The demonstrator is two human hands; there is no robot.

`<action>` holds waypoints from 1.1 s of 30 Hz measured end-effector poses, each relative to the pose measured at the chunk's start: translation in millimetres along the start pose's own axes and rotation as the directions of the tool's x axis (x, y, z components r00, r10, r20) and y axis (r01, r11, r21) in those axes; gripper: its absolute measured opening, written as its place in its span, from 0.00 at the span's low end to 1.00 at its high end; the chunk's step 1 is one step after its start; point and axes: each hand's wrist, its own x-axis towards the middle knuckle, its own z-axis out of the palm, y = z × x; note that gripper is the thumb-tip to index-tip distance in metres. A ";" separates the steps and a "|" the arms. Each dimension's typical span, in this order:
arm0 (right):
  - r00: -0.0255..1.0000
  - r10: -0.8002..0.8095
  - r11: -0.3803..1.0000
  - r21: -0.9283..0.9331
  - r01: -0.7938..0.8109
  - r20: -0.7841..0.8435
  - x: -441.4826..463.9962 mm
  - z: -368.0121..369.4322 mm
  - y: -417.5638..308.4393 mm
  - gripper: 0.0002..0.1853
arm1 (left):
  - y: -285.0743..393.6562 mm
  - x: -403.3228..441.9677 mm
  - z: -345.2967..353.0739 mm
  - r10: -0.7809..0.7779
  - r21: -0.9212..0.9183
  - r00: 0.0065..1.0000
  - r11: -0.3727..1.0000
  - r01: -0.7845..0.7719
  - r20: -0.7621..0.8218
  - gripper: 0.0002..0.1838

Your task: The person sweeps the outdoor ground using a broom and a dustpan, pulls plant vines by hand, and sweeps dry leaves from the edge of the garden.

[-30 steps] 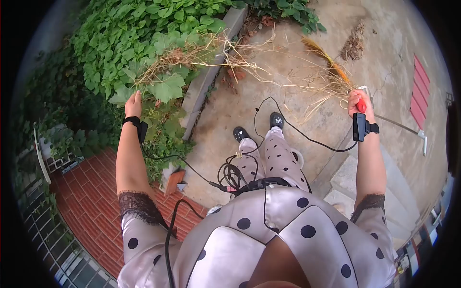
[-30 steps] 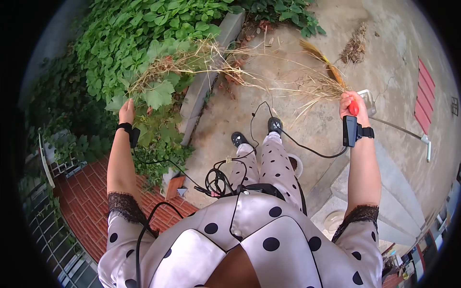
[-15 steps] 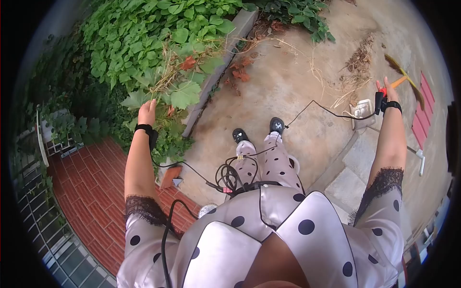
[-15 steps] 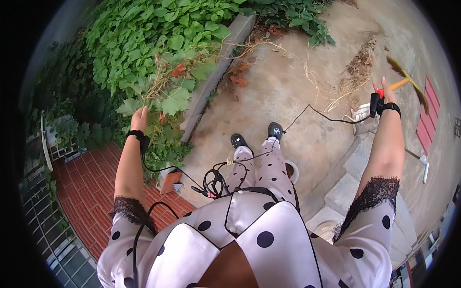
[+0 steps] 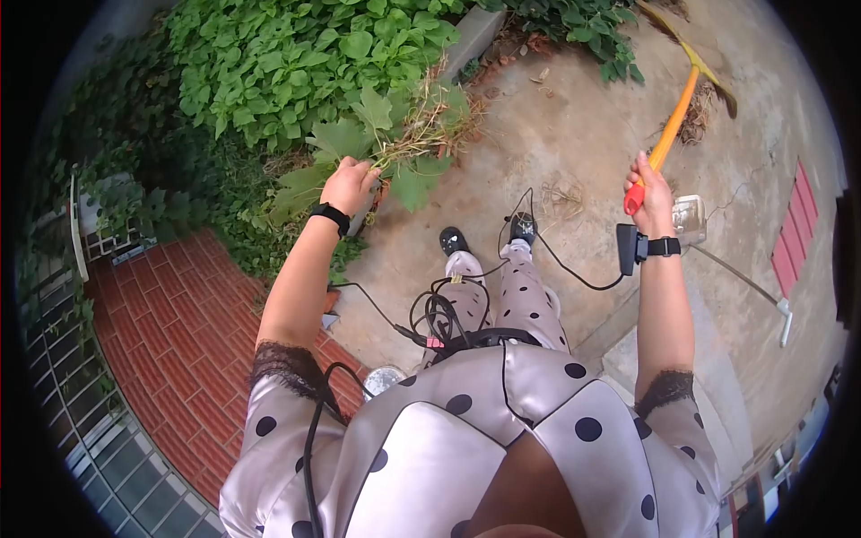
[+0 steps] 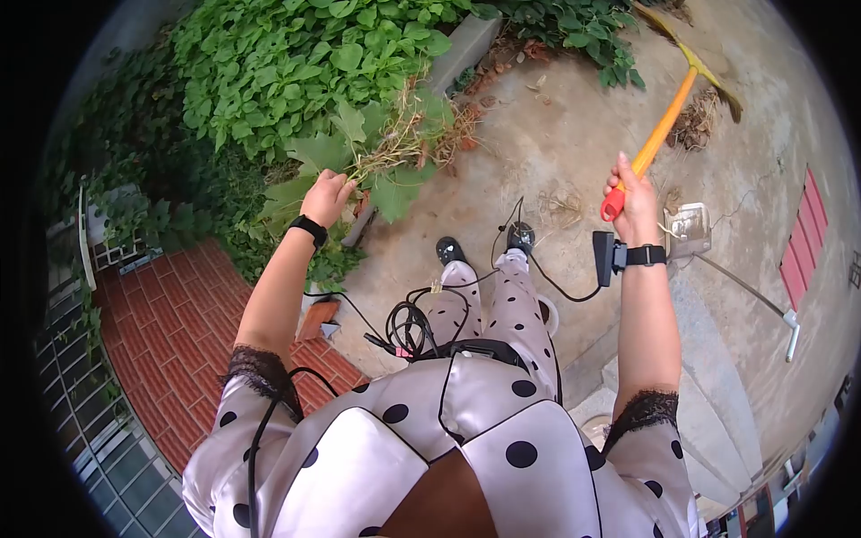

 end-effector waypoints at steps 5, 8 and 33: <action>0.991 0.082 0.995 0.048 -0.087 0.106 -2.6 136.3 128.9 0.16 | 24.5 -6.4 20.5 0.116 0.027 0.991 0.993 -0.118 0.065 0.14; 0.966 0.188 0.981 0.013 -0.194 0.176 -7.7 196.9 173.9 0.17 | 26.1 -12.1 35.9 0.158 0.040 0.980 0.986 -0.164 0.118 0.12; 0.913 0.390 0.908 -0.214 -0.361 0.116 108.9 38.6 45.2 0.03 | -128.0 -134.8 12.8 0.081 0.041 0.986 0.995 -0.088 0.149 0.11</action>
